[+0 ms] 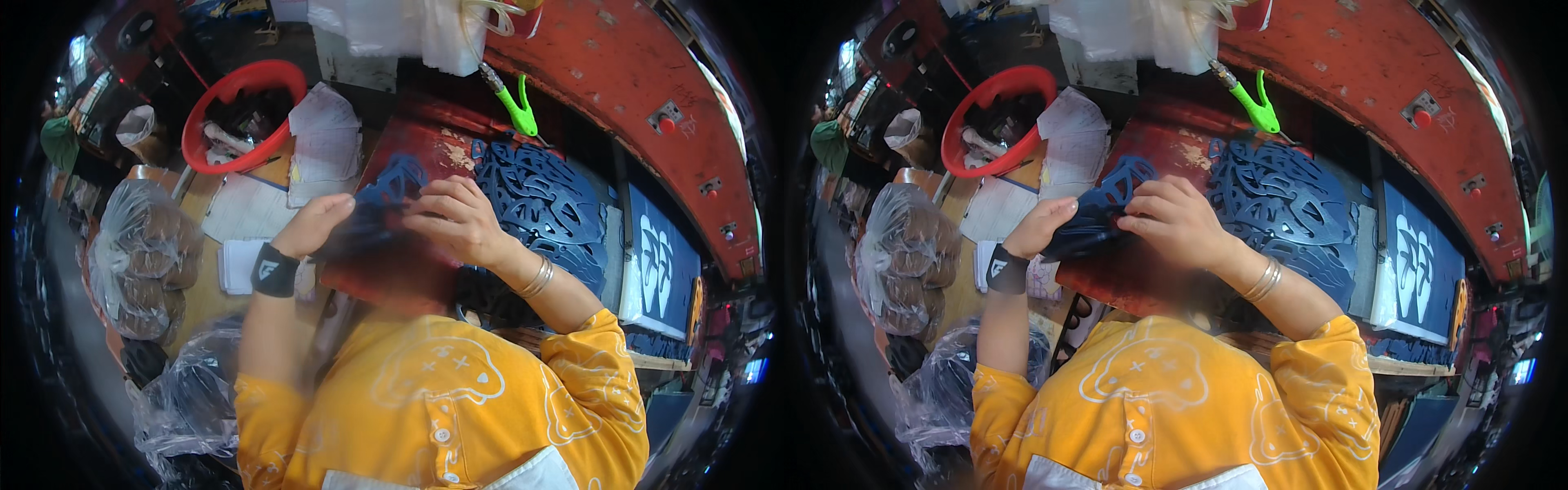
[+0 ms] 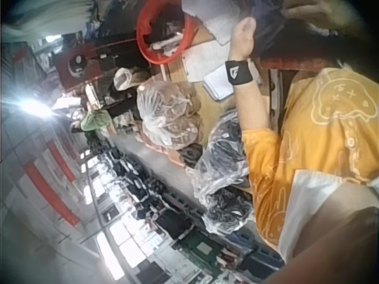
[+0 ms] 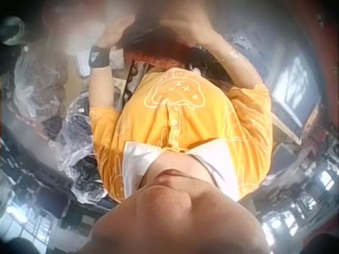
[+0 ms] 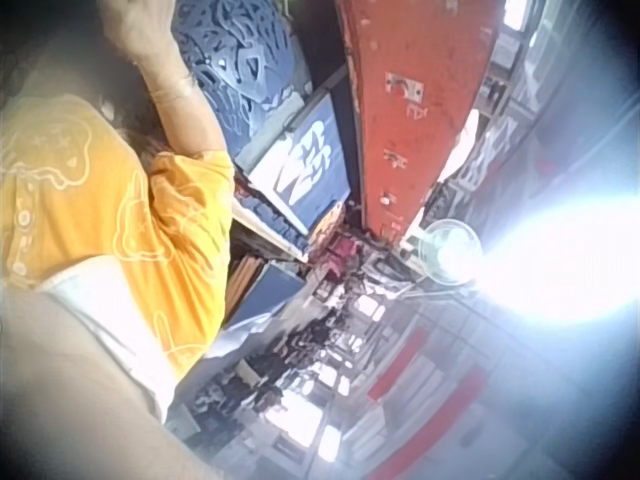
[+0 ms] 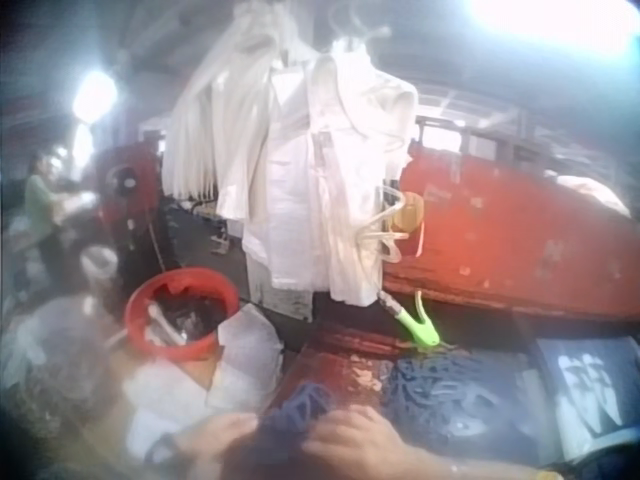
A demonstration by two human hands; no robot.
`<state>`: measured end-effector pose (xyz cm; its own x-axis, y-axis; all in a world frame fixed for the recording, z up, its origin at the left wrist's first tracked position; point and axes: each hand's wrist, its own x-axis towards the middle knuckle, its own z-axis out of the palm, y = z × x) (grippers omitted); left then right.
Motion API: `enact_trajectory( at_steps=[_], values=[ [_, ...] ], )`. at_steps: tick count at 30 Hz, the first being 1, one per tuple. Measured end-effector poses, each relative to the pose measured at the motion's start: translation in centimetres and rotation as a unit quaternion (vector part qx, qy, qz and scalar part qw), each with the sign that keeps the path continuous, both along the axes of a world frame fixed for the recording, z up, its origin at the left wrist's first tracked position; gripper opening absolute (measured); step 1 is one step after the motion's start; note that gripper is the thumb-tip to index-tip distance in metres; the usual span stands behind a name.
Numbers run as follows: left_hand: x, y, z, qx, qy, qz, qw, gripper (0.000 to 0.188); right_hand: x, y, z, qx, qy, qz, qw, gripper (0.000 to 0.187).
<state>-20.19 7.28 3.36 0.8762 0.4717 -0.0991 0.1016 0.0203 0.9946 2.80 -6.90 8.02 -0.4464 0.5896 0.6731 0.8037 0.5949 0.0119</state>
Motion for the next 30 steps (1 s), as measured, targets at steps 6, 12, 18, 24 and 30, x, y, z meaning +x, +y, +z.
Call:
enact_trajectory(
  at_steps=[6,12,18,24,30],
  values=[
    [0.5,1.7,-3.3,0.120,0.022,0.080,0.989,0.034,-0.7,-5.5,5.0,-0.140,-0.045,0.103,0.984,0.021],
    [1.1,1.3,-2.4,0.181,0.028,0.087,0.979,0.034,-0.5,-7.3,8.4,-0.302,0.073,0.129,0.942,0.022],
    [0.4,-3.1,2.1,0.229,0.008,0.010,0.973,0.029,0.5,0.0,0.7,-0.251,0.093,-0.107,0.958,0.047],
    [0.3,-5.9,4.9,0.446,0.007,0.060,0.893,0.034,3.0,0.9,4.0,-0.262,0.021,-0.034,0.964,0.070],
    [0.7,-6.7,4.7,0.409,0.053,0.115,0.904,0.040,3.7,-0.7,1.9,-0.242,0.016,-0.042,0.969,0.048]
  ],
)
